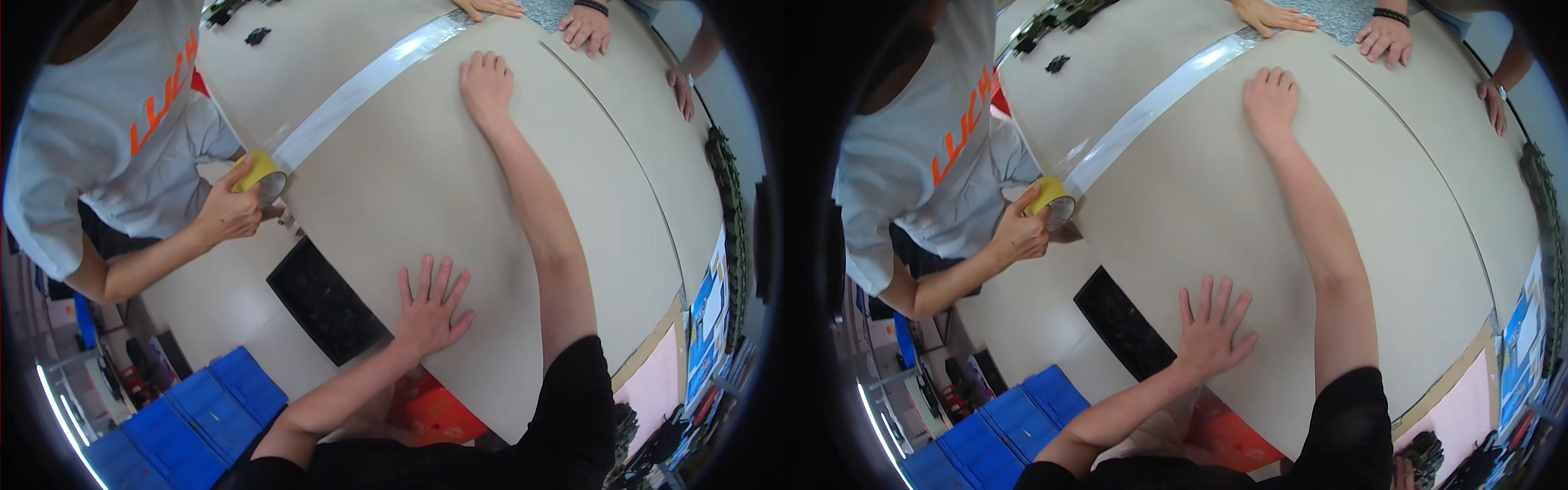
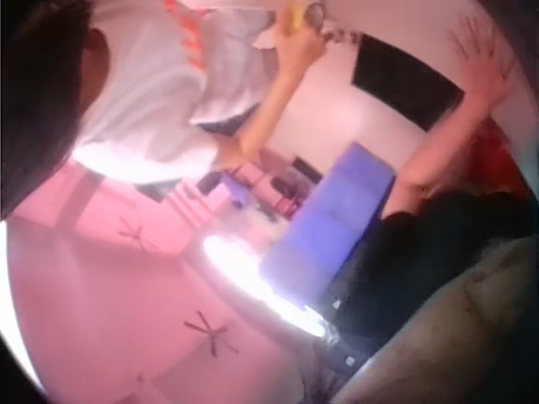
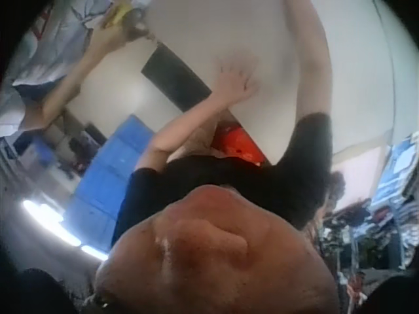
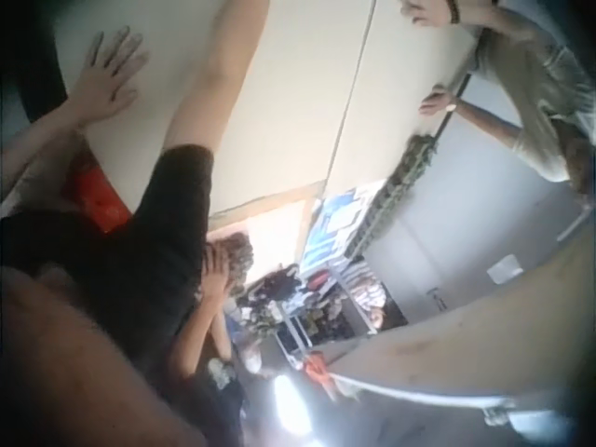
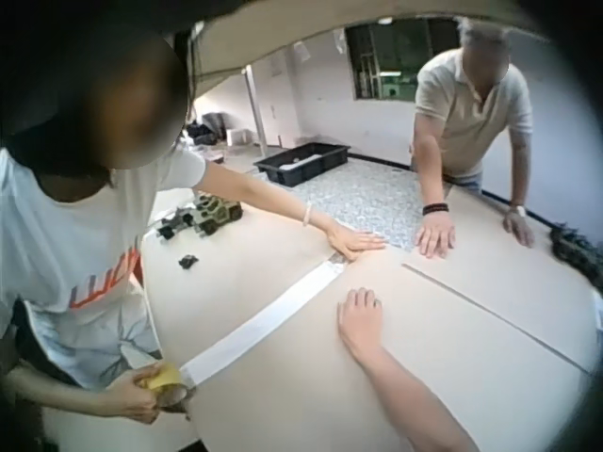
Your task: The person organizes small green toy trucks on a table, moves a red plastic stool, and places a large cardboard sheet on the table. They then smooth the cardboard and assist in taping it down while other people work on the trucks nearby.
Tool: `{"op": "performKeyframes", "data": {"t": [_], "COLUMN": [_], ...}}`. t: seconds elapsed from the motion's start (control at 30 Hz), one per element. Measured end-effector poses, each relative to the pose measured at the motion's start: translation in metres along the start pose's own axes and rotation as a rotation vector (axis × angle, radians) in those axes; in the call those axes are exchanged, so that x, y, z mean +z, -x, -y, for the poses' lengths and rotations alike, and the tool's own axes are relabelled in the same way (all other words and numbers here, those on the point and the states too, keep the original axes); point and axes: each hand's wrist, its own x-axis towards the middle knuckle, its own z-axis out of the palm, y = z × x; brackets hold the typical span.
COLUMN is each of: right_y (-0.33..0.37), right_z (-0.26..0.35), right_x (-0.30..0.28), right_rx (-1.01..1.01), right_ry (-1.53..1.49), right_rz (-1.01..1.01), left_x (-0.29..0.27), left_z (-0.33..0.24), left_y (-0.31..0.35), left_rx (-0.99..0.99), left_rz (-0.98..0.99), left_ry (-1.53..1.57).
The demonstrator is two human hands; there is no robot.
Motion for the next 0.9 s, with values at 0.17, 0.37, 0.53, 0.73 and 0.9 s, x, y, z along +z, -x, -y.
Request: {"op": "performKeyframes", "data": {"t": [0.17, 0.37, 0.53, 0.73, 0.9], "right_y": [0.112, 0.191, 0.2, 0.202, 0.202], "right_z": [0.111, 0.194, 0.203, 0.204, 0.205], "right_x": [-0.055, -0.114, -0.115, -0.121, -0.121], "right_rx": [-0.226, -0.526, -0.534, -0.518, -0.514], "right_ry": [-0.254, -0.403, -0.329, -0.307, -0.311], "right_rz": [0.196, 0.42, 0.439, 0.448, 0.43], "left_x": [-0.002, -0.006, 0.004, 0.011, 0.008], "left_z": [0.005, 0.007, 0.007, 0.006, 0.007], "left_y": [0.004, 0.007, 0.005, 0.004, 0.003], "left_rx": [-0.014, -0.03, -0.011, -0.02, -0.017], "left_rz": [-0.016, 0.072, 0.053, 0.06, 0.119], "left_ry": [0.045, 0.132, 0.032, -0.053, -0.036]}}
